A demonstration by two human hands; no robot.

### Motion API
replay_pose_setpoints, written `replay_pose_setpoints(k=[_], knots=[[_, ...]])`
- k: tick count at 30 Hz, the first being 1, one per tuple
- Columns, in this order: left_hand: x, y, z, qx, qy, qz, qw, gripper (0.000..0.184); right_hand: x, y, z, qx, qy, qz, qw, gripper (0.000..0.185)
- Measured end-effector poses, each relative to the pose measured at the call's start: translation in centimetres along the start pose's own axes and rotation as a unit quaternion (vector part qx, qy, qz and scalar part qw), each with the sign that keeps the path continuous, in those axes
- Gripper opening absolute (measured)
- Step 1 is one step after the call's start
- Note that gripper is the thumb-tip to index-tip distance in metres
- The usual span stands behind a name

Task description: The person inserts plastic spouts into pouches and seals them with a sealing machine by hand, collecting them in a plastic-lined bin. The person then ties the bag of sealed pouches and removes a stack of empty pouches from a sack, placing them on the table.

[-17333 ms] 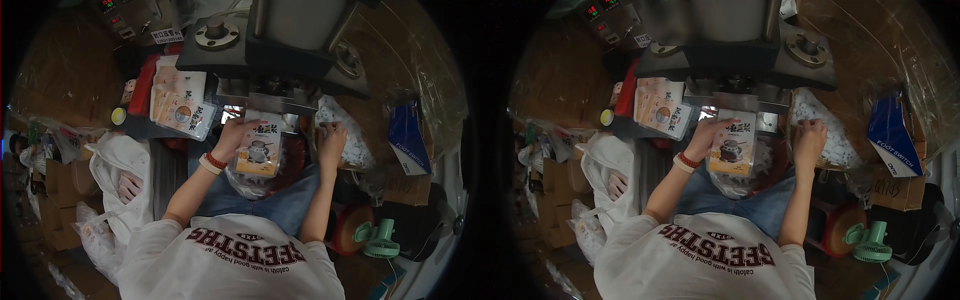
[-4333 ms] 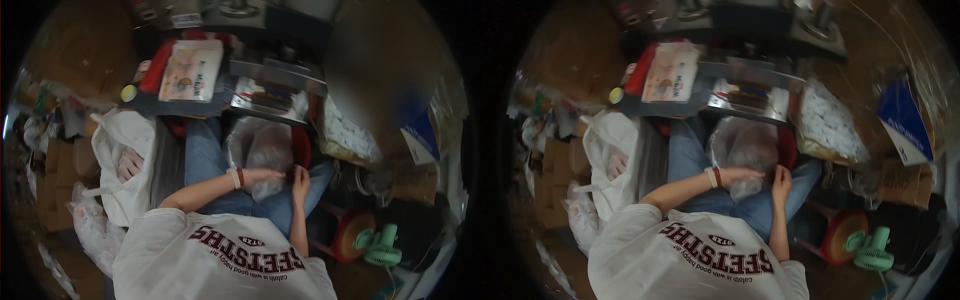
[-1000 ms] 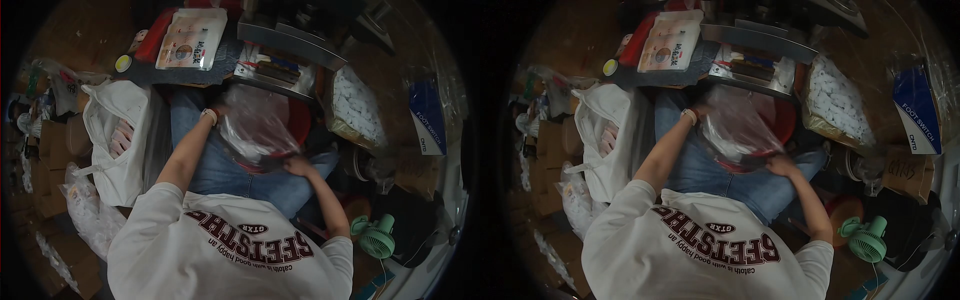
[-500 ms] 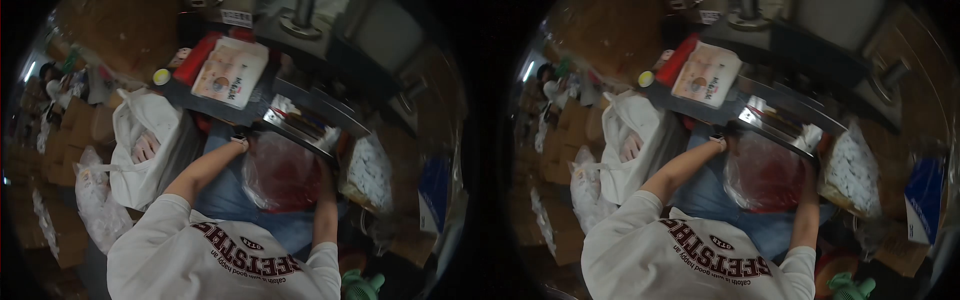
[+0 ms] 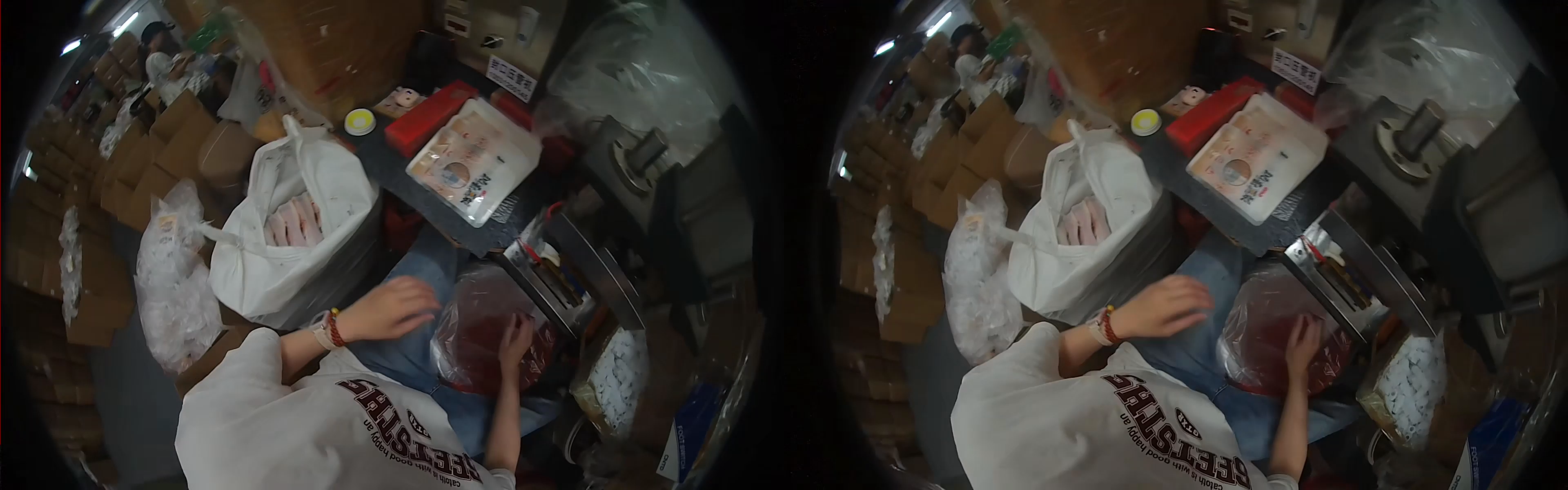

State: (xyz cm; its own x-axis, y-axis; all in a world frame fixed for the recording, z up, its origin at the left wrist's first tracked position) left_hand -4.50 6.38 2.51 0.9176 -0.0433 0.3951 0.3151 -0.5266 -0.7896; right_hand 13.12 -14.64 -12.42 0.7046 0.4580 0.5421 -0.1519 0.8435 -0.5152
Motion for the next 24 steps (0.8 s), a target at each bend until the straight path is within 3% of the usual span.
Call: replay_pose_setpoints(k=[2,4,6,7,9,10,12,13,15,17,19,23,24], knots=[[-1.4,-7.9,1.5,0.110,-0.088,-0.130,0.981,0.015,1.7,2.5,7.0,0.074,-0.019,0.050,0.996,0.012],[-4.9,-13.1,6.9,0.097,-0.255,-0.221,0.936,0.013,4.9,4.4,11.3,0.132,-0.050,0.091,0.986,0.008],[-7.5,-16.1,11.5,0.103,-0.409,-0.095,0.902,0.017,9.7,6.1,14.3,0.113,-0.055,0.088,0.988,0.012],[-9.0,-17.3,14.3,0.104,-0.413,-0.099,0.899,0.017,12.1,7.0,15.5,0.096,-0.043,0.076,0.992,0.015],[-12.7,-14.5,21.1,0.222,-0.384,0.139,0.885,0.024,16.0,9.4,16.6,-0.014,-0.085,0.074,0.993,0.022],[-13.0,-14.4,22.4,0.221,-0.386,0.135,0.885,0.024,17.4,10.6,16.0,-0.015,-0.089,0.075,0.993,0.022],[-12.0,-12.6,23.4,0.229,-0.277,0.184,0.915,0.029,19.4,13.0,14.3,-0.087,-0.082,0.094,0.988,0.024],[-12.2,-11.9,25.2,0.228,-0.279,0.179,0.915,0.029,20.5,13.3,14.1,-0.088,-0.088,0.095,0.988,0.024],[-11.8,-9.1,25.8,0.309,-0.109,0.229,0.917,0.025,21.9,13.9,12.9,-0.134,0.005,0.156,0.979,0.024],[-11.1,-8.0,26.7,0.300,-0.118,0.259,0.910,0.022,23.5,14.5,11.6,-0.192,-0.022,0.124,0.973,0.021],[-10.4,-7.3,26.9,0.336,-0.064,0.305,0.889,0.019,24.9,14.5,11.4,-0.296,-0.081,0.037,0.951,0.017],[-10.4,-7.1,26.9,0.379,0.012,0.322,0.867,0.018,24.6,14.4,12.1,-0.331,-0.131,-0.019,0.934,0.014],[-10.8,-7.8,26.9,0.362,0.015,0.315,0.877,0.017,23.9,13.9,13.6,-0.292,-0.197,-0.045,0.935,0.014]])
Point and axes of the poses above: each hand's wrist, its own x-axis towards the middle knuckle, its own y-axis out of the palm, z = x × y, the point moved 7 cm from there along x, towards the middle knuckle, and after that the axes turned 5 degrees about x, right-handed, at the moved point
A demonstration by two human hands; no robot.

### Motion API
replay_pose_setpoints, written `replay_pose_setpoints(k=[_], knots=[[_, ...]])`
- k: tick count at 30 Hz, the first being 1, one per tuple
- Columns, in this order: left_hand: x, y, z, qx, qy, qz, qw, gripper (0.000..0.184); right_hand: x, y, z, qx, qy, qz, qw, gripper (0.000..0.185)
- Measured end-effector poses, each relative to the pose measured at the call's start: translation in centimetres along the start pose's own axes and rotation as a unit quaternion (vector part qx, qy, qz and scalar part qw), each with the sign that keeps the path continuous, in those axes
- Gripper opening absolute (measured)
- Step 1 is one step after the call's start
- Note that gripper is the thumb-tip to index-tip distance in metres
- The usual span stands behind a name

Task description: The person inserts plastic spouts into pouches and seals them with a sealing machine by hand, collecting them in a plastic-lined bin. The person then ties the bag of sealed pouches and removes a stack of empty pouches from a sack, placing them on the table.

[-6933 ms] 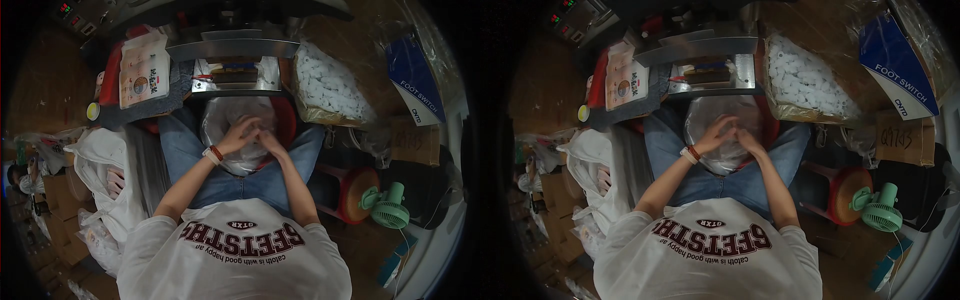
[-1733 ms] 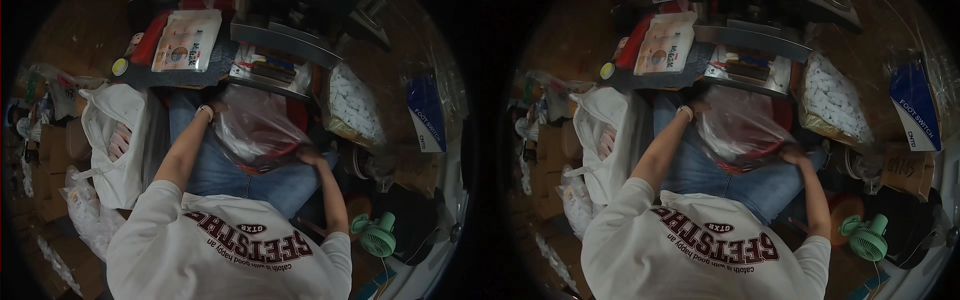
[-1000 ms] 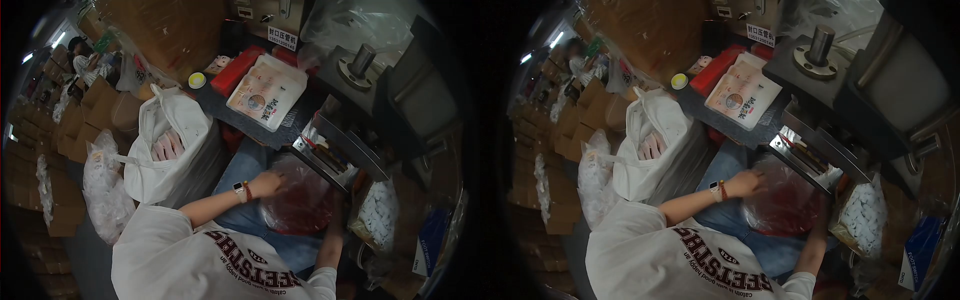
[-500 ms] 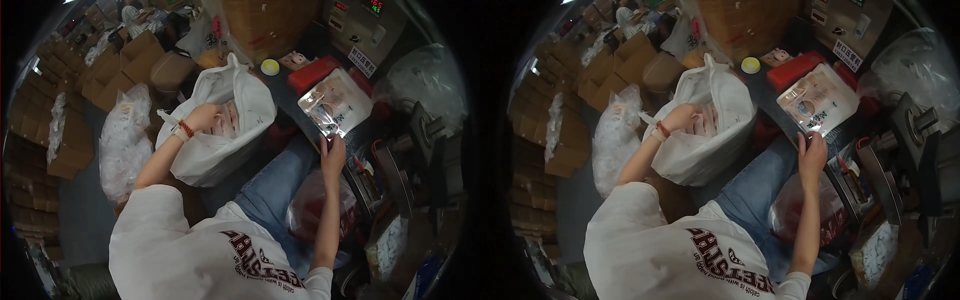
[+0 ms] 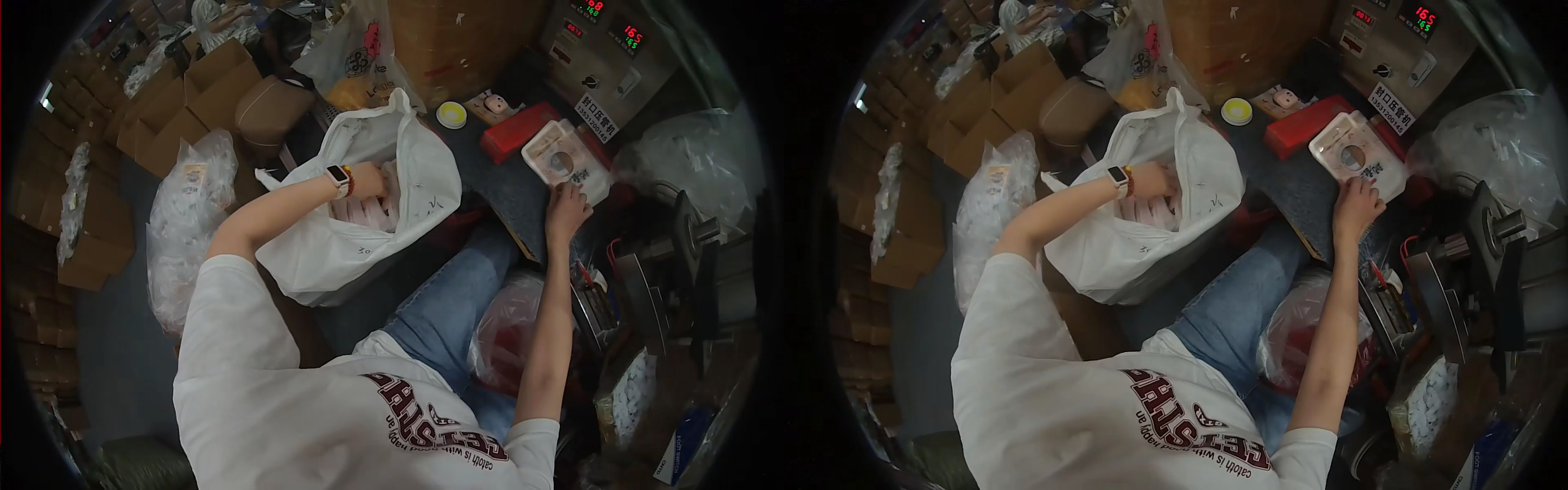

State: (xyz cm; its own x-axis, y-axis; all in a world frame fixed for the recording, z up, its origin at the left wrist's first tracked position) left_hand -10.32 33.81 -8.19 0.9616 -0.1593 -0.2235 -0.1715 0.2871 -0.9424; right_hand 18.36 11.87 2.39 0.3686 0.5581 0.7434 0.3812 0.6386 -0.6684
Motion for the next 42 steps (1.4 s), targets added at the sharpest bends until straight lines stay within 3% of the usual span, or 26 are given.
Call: replay_pose_setpoints(k=[2,4,6,8,10,11,13,14,16,19,20,21,22,24,26,28,31,33,34,35,37,38,39,40,41,42], knots=[[-1.5,-1.4,0.6,-0.019,0.004,-0.007,1.000,0.017,-0.6,-2.4,1.7,0.028,-0.050,-0.055,0.997,0.013],[-3.3,-5.5,0.2,-0.028,-0.004,-0.054,0.998,0.018,-1.5,-3.7,3.7,0.241,-0.022,0.001,0.970,0.012],[-4.5,-10.9,0.0,-0.036,-0.012,-0.100,0.994,0.020,-2.9,-3.2,6.1,0.483,0.095,0.104,0.864,0.018],[-6.2,-17.3,-0.3,-0.012,-0.045,-0.196,0.979,0.025,-2.3,-5.8,11.2,0.579,0.041,0.174,0.796,0.041],[-7.3,-20.9,-0.4,-0.065,-0.087,-0.207,0.972,0.025,-2.0,-6.9,15.1,0.653,-0.060,0.190,0.731,0.073],[-7.7,-22.4,0.0,-0.114,-0.129,-0.220,0.960,0.025,-1.8,-7.3,16.1,0.654,-0.062,0.188,0.730,0.073],[-7.8,-24.5,-0.1,-0.173,-0.133,-0.214,0.952,0.025,-1.5,-7.9,17.7,0.705,-0.023,0.228,0.671,0.090],[-7.6,-24.8,-0.2,-0.234,-0.135,-0.208,0.940,0.025,-1.0,-8.8,17.9,0.704,-0.023,0.227,0.672,0.090],[-6.6,-24.7,-0.8,-0.302,-0.116,-0.197,0.925,0.025,-1.1,-8.6,17.2,0.770,0.150,0.277,0.554,0.081],[-4.9,-23.9,-2.2,-0.403,-0.091,-0.166,0.895,0.028,-3.1,-8.5,15.8,0.772,0.182,0.349,0.499,0.064],[-4.2,-23.4,-2.8,-0.436,-0.091,-0.151,0.883,0.030,-3.9,-8.9,15.2,0.771,0.190,0.341,0.504,0.064],[-3.8,-22.8,-3.5,-0.436,-0.077,-0.149,0.884,0.030,-5.3,-9.1,14.6,0.789,0.241,0.332,0.458,0.056],[-3.7,-21.2,-3.7,-0.620,-0.087,-0.154,0.764,0.036,-6.6,-9.4,13.9,0.803,0.290,0.317,0.413,0.049],[-3.3,-19.8,-5.8,-0.871,-0.039,-0.150,0.465,0.060,-8.2,-11.0,12.7,0.813,0.315,0.267,0.412,0.047],[-3.2,-19.3,-8.1,-0.880,-0.055,-0.223,0.416,0.066,-9.6,-12.1,11.5,0.816,0.400,0.202,0.365,0.048],[-2.5,-16.2,-10.9,-0.883,-0.157,-0.198,0.396,0.066,-11.3,-12.3,10.9,0.806,0.416,0.186,0.378,0.056],[-0.5,-15.0,-13.8,-0.883,-0.201,-0.179,0.384,0.061,-12.7,-13.4,9.8,0.791,0.408,0.146,0.432,0.049],[0.2,-14.5,-15.1,-0.887,-0.181,-0.189,0.380,0.055,-13.0,-14.4,10.6,0.921,0.364,0.140,0.000,0.058],[0.3,-14.5,-15.5,-0.891,-0.168,-0.199,0.372,0.050,-14.3,-13.6,10.3,0.937,0.313,0.148,-0.053,0.081],[0.5,-14.7,-15.7,-0.892,-0.167,-0.193,0.372,0.050,-15.6,-12.5,9.7,0.937,0.315,0.142,-0.052,0.081],[0.8,-16.7,-15.4,-0.812,-0.129,-0.203,0.533,0.043,-19.6,-9.3,8.2,0.803,0.450,0.252,0.300,0.075],[0.8,-17.3,-15.4,-0.812,-0.131,-0.194,0.535,0.043,-16.5,-11.9,10.1,0.866,0.430,0.180,0.180,0.059],[1.0,-18.4,-15.7,-0.785,-0.104,-0.187,0.581,0.041,-16.2,-12.4,9.7,0.866,0.436,0.173,0.173,0.059],[1.2,-19.1,-16.1,-0.757,-0.076,-0.176,0.624,0.038,-15.6,-14.0,9.9,0.909,0.330,0.227,0.116,0.049],[1.3,-18.5,-16.1,-0.762,-0.079,-0.160,0.623,0.038,-15.3,-15.8,10.1,0.935,0.219,0.273,0.056,0.040],[1.3,-18.9,-16.4,-0.736,-0.012,-0.195,0.648,0.037,-15.2,-15.8,9.5,0.936,0.234,0.260,0.045,0.040]])
Point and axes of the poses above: each hand's wrist, its own x-axis towards the middle knuckle, its own y-axis out of the palm, z = x × y, the point moved 7 cm from there along x, towards the middle knuckle, and after that the axes turned 5 degrees about x, right-handed, at the moved point
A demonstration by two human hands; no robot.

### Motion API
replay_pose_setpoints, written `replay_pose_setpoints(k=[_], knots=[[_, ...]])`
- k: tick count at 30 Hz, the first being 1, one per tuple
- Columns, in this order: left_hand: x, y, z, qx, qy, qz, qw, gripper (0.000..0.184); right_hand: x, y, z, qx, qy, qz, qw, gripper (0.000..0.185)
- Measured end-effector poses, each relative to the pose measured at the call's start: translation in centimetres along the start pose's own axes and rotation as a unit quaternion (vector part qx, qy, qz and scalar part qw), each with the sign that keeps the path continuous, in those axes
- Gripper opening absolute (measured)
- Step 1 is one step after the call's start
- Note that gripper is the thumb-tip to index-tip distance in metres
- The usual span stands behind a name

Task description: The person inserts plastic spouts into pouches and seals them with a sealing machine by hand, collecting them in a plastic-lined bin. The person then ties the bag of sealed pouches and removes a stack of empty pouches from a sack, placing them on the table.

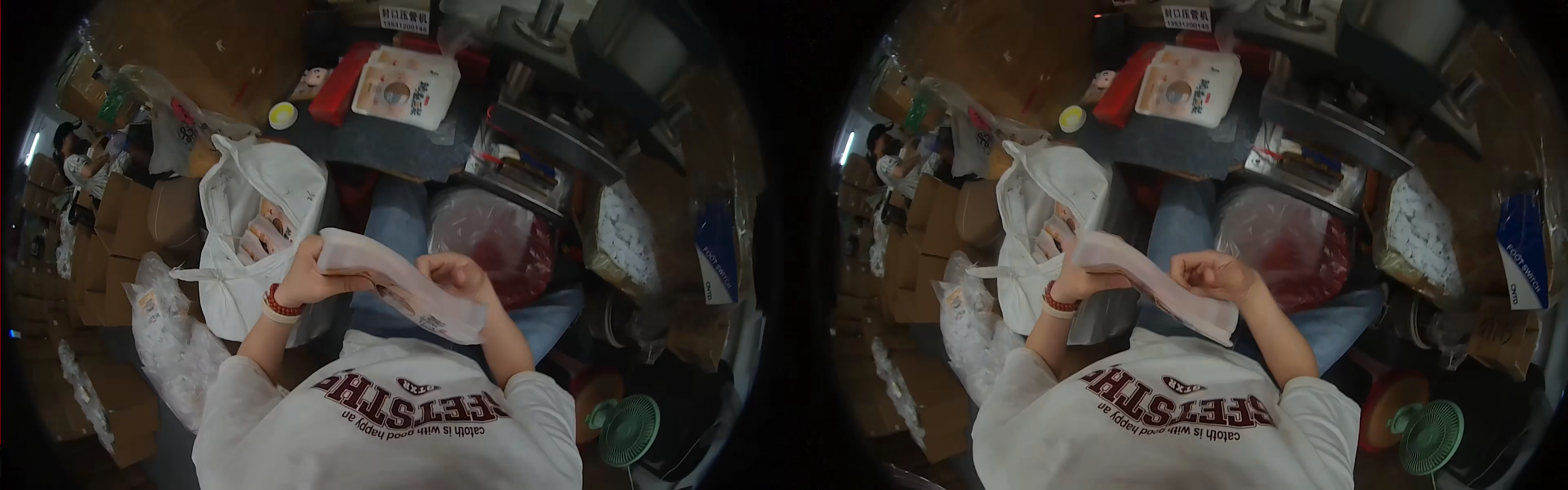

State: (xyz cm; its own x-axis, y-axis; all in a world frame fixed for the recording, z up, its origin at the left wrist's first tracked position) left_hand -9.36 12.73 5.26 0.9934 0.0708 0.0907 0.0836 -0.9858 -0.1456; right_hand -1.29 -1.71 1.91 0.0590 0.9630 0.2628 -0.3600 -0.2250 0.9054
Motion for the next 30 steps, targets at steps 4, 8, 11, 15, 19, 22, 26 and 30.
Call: replay_pose_setpoints(k=[4,8,11,15,19,22,26,30], knots=[[0.3,1.5,-5.2,0.054,0.226,0.068,0.970,0.025,-2.7,6.6,2.1,-0.309,-0.111,0.274,0.904,0.023],[-1.4,2.6,-9.8,0.191,0.421,0.101,0.881,0.016,-8.8,9.2,5.1,-0.421,-0.213,0.241,0.848,0.019],[-3.4,3.9,-12.6,0.241,0.477,0.083,0.841,0.015,-16.0,11.7,8.7,-0.377,-0.354,0.157,0.841,0.018],[-4.0,4.9,-12.6,0.307,0.506,0.061,0.803,0.019,-24.1,17.4,13.3,-0.528,-0.441,-0.124,0.716,0.013],[-0.5,4.2,-6.6,0.172,0.328,0.066,0.927,0.024,-34.8,24.9,16.3,-0.674,-0.507,-0.489,0.223,0.022],[-0.5,4.7,-0.5,0.032,0.122,0.022,0.992,0.023,-37.4,27.7,17.7,-0.635,-0.450,-0.628,0.015,0.026],[-1.1,5.7,5.6,-0.072,0.016,0.026,0.997,0.024,-47.6,25.5,24.8,-0.654,-0.261,-0.701,0.109,0.031],[-1.0,6.8,6.0,-0.261,-0.007,0.015,0.965,0.031,-55.8,22.6,28.9,-0.643,-0.059,-0.734,0.210,0.035]])
Point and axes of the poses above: each hand's wrist, its own x-axis towards the middle knuckle, its own y-axis out of the palm, z = x × y, the point moved 7 cm from there along x, towards the middle knuckle, and after that the axes turned 5 degrees about x, right-handed, at the moved point
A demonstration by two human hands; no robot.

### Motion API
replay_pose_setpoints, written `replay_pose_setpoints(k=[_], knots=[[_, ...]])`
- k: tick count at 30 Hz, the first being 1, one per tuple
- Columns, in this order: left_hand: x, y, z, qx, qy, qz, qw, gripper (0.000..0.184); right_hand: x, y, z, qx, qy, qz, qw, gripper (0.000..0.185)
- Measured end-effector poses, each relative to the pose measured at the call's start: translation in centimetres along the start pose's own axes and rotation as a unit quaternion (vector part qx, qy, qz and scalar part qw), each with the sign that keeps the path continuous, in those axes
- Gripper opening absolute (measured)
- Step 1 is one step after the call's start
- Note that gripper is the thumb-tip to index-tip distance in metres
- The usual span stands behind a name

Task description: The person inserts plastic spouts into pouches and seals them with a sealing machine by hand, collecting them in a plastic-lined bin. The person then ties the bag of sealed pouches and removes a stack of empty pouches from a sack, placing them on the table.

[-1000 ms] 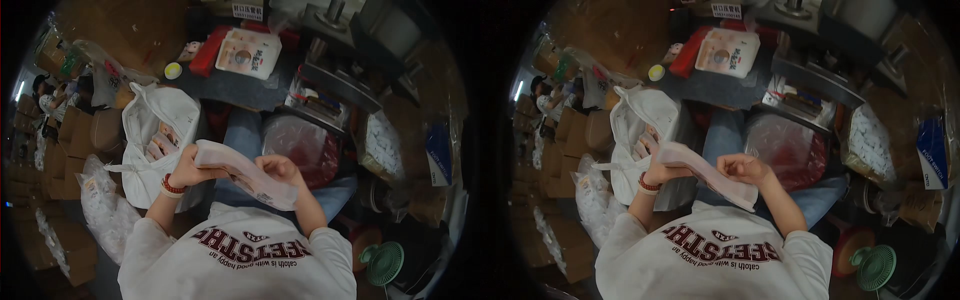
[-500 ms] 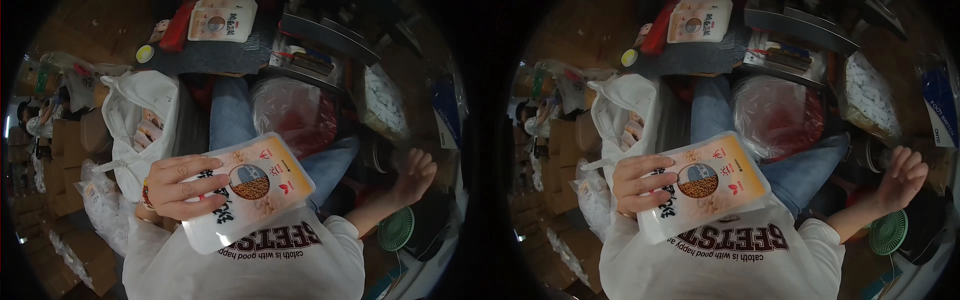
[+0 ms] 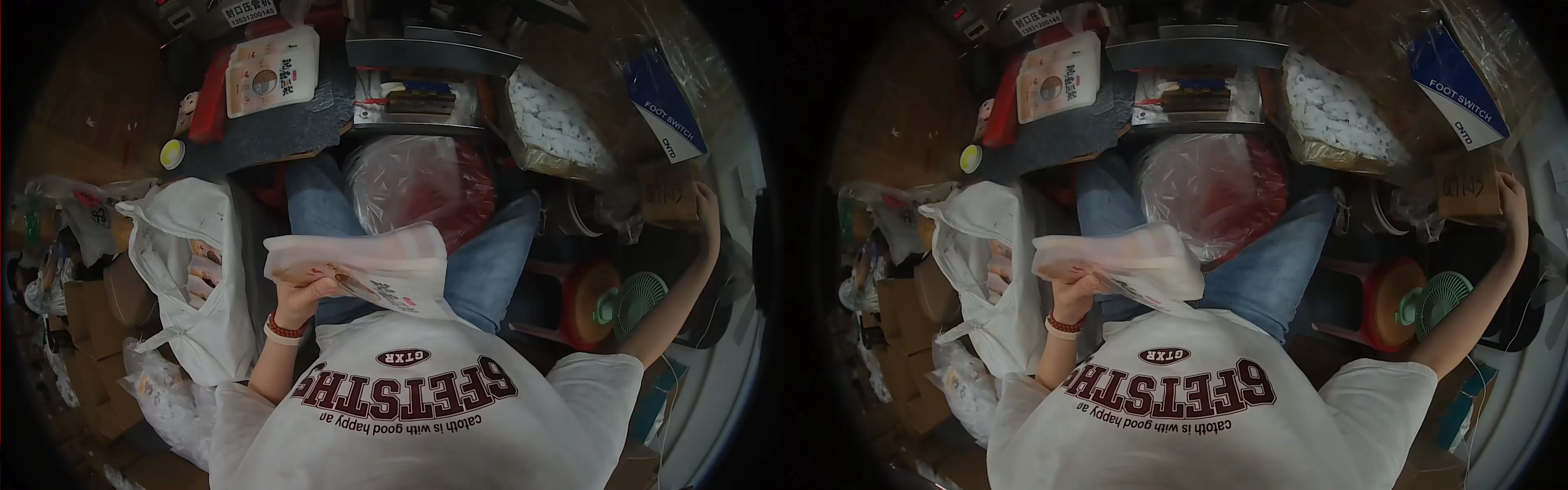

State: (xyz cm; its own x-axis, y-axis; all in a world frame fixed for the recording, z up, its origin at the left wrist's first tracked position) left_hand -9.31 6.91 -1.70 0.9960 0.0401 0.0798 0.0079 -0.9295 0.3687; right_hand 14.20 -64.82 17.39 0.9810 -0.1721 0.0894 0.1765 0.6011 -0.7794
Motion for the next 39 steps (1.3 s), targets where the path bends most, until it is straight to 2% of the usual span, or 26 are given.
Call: replay_pose_setpoints(k=[1,3,4,5,6,7,8,9,10,11,12,13,14,16,20,22,23,25,29,31,35,37,38,39], knots=[[0.0,0.3,-0.2,-0.015,0.019,0.022,0.999,0.036,0.3,-0.5,-0.2,0.001,-0.001,0.002,1.000,0.035],[-0.4,-0.6,0.9,-0.051,0.011,0.017,0.999,0.039,-0.1,-1.9,0.4,-0.192,0.059,-0.038,0.979,0.034],[-0.7,-1.1,1.3,-0.087,0.003,0.014,0.996,0.043,-1.1,-1.3,1.1,-0.189,0.058,-0.032,0.980,0.034],[-0.8,-1.3,1.1,-0.083,0.002,0.008,0.997,0.043,-4.2,-0.7,6.8,-0.194,-0.045,-0.172,0.965,0.033],[-0.7,-1.1,1.5,-0.171,-0.031,0.016,0.985,0.044,-8.0,0.2,12.3,-0.192,-0.147,-0.309,0.920,0.033],[-0.7,-0.7,1.9,-0.260,-0.062,0.022,0.963,0.045,-10.5,2.2,15.4,-0.051,-0.182,-0.295,0.937,0.032],[-0.8,-0.5,2.0,-0.258,-0.063,0.015,0.964,0.045,-12.9,4.3,18.1,0.091,-0.209,-0.273,0.935,0.033],[-0.8,-0.3,1.9,-0.286,-0.061,0.013,0.956,0.046,-14.6,8.1,20.9,0.196,-0.273,-0.127,0.933,0.037],[-0.7,0.0,1.9,-0.313,-0.060,0.015,0.948,0.048,-16.9,12.3,23.7,0.295,-0.328,0.019,0.898,0.041],[-0.6,0.3,2.1,-0.309,-0.064,0.017,0.949,0.048,-19.3,17.9,26.8,0.383,-0.345,0.184,0.837,0.058],[-0.4,0.4,1.7,-0.233,-0.001,0.034,0.972,0.049,-21.1,22.6,29.8,0.397,-0.343,0.270,0.807,0.072],[-0.2,0.6,1.4,-0.157,0.064,0.052,0.984,0.050,-22.1,26.2,32.1,0.378,-0.367,0.363,0.769,0.076],[-0.1,0.7,1.9,-0.155,0.062,0.055,0.984,0.050,-23.2,29.6,32.9,0.437,-0.239,0.420,0.759,0.082],[-0.4,0.5,2.6,-0.100,0.093,0.049,0.989,0.052,-24.9,33.7,35.0,0.493,-0.197,0.506,0.680,0.073],[-0.8,-0.7,5.5,-0.086,0.042,0.042,0.995,0.055,-26.6,36.2,36.9,0.464,-0.187,0.579,0.644,0.062],[-1.9,-2.5,10.4,-0.236,-0.145,-0.074,0.958,0.062,-26.7,36.9,36.9,0.500,-0.135,0.595,0.615,0.050],[-1.8,-1.9,9.9,-0.237,-0.144,-0.078,0.958,0.062,-26.9,37.1,37.0,0.499,-0.133,0.598,0.613,0.050],[-0.8,1.1,7.3,-0.250,-0.094,0.023,0.963,0.069,-26.8,37.5,37.2,0.512,-0.127,0.588,0.613,0.041],[-0.7,1.4,7.2,-0.189,-0.070,0.016,0.979,0.071,-27.0,38.1,37.2,0.523,-0.092,0.584,0.614,0.035],[-0.9,1.7,7.7,-0.265,-0.078,0.025,0.961,0.071,-27.0,38.5,37.0,0.519,-0.079,0.587,0.616,0.033],[-0.9,0.9,8.7,-0.251,-0.070,0.028,0.965,0.070,-27.0,38.4,37.2,0.519,-0.099,0.572,0.628,0.030],[-1.1,-0.5,10.2,-0.143,-0.117,-0.029,0.982,0.069,-26.6,38.2,37.1,0.503,-0.119,0.515,0.684,0.025],[-1.1,-0.4,10.4,-0.143,-0.116,-0.030,0.982,0.069,-26.5,38.1,37.0,0.503,-0.119,0.515,0.683,0.025],[-1.1,-0.2,10.7,-0.179,-0.112,-0.033,0.977,0.067,-26.2,37.9,36.9,0.425,-0.180,0.491,0.739,0.023]])
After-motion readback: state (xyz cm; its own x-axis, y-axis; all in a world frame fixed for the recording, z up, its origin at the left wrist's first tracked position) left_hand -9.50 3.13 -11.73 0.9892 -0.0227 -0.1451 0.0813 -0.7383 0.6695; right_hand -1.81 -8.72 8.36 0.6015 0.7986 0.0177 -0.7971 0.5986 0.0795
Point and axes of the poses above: each hand's wrist, its own x-axis towards the middle knuckle, its own y-axis out of the palm, z = x × y, the point moved 7 cm from there along x, towards the middle knuckle, and after that the axes turned 5 degrees about x, right-handed, at the moved point
